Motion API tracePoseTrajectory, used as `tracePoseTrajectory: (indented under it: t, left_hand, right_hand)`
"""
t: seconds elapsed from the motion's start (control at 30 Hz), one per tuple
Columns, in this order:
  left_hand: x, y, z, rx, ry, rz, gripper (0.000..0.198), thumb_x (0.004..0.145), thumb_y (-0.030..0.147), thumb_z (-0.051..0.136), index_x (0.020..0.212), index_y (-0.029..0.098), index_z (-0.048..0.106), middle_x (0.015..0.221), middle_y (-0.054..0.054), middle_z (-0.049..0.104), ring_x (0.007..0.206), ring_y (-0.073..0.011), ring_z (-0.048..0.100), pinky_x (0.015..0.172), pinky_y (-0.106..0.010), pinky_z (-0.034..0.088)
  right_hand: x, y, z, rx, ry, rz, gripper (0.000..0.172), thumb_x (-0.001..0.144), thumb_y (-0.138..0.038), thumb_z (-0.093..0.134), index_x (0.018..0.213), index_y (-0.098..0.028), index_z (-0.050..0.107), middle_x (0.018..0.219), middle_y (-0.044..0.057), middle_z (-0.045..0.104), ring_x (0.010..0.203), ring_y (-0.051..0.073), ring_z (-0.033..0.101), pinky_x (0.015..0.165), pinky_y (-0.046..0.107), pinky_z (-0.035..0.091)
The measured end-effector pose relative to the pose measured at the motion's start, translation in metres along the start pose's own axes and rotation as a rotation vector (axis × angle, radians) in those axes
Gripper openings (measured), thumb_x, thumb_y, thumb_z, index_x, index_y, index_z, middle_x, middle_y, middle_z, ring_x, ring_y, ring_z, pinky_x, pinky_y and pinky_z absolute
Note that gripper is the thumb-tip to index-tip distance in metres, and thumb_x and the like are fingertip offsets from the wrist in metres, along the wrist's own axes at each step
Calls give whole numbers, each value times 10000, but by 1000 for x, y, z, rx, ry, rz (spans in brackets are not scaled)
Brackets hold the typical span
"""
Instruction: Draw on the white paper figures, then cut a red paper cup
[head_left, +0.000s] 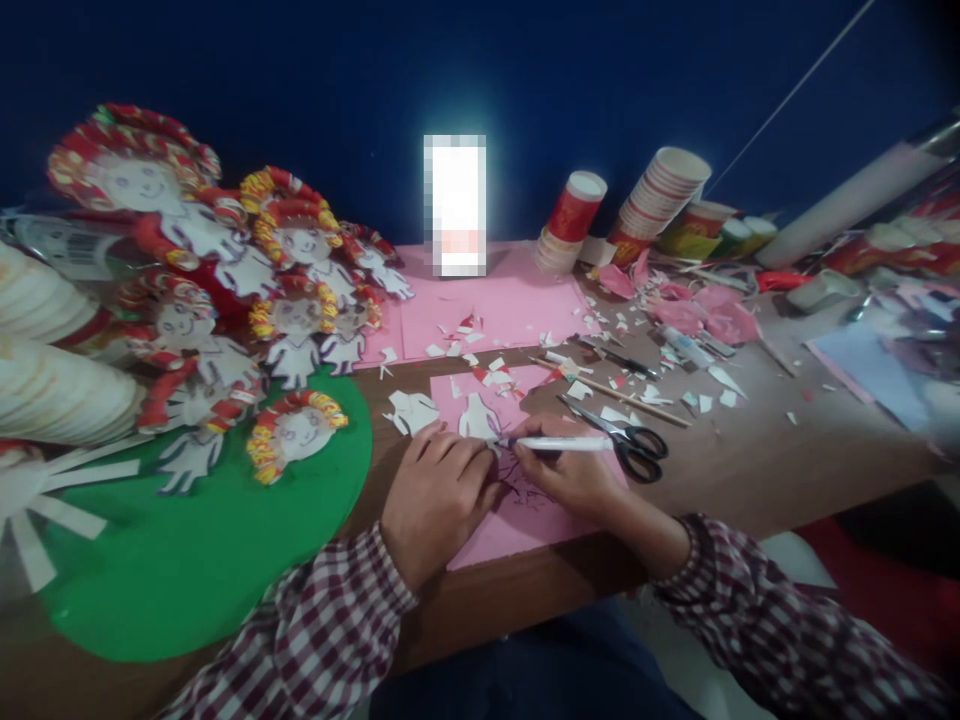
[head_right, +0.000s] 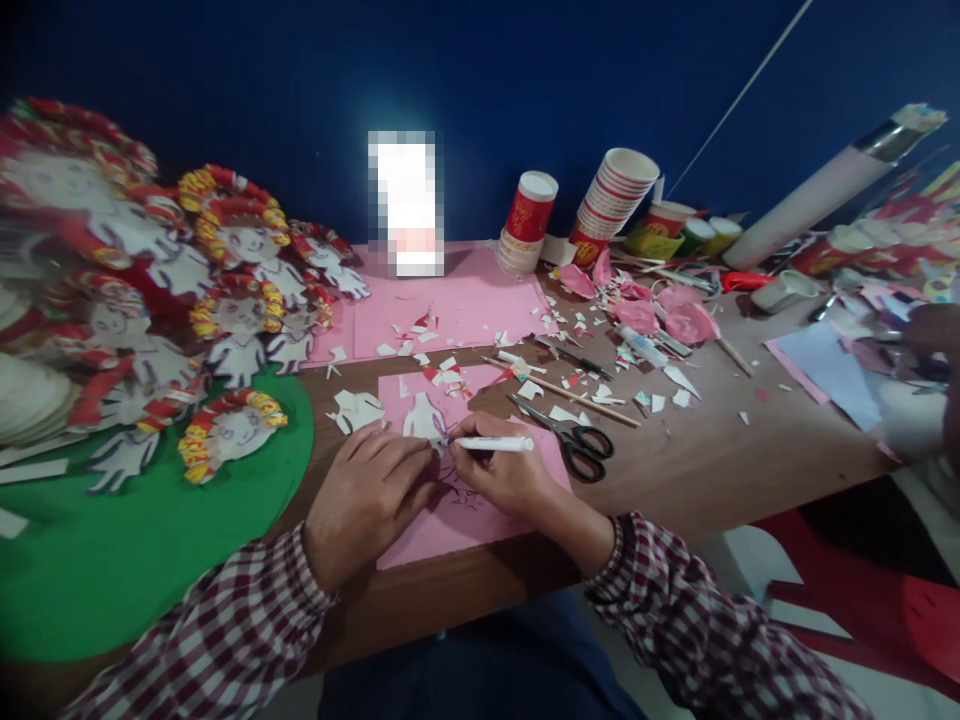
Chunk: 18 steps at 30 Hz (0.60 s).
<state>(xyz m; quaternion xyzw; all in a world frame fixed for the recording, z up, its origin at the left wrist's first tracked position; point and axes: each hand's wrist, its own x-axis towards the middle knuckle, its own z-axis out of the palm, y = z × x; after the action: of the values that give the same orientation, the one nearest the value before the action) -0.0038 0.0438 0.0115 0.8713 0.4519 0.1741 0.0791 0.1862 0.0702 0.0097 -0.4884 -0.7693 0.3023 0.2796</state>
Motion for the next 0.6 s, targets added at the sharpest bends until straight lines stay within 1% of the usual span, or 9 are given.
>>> tracePoseTrajectory:
  t: [0.33,0.47,0.6]
  left_hand:
    - [0,0,0,5,0,-2,232,880,328,486,995,168,608,988,-63,642,952,-221,544,1000,-463,322]
    - [0,0,0,6,8,-3,226,876,333,493,980,173,615,978,-67,643,946,-222,547,991,-466,330]
    - [1,1,0,5,10,2,218,870,326,502,975,174,619,972,-69,645,939,-225,549,975,-466,345]
  right_hand:
    - [-1,0,-1,51,-15,10,83,838,-235,518,835,-178,578,760,17,637,682,135,580,633,244,432]
    - [0,0,-1,21,3,6,84,837,-240,525,850,-184,587,768,16,643,709,148,591,677,264,435]
    - [-1,1,-1,20,-18,8,81,843,-233,516,852,-189,583,785,17,646,715,147,589,695,268,433]
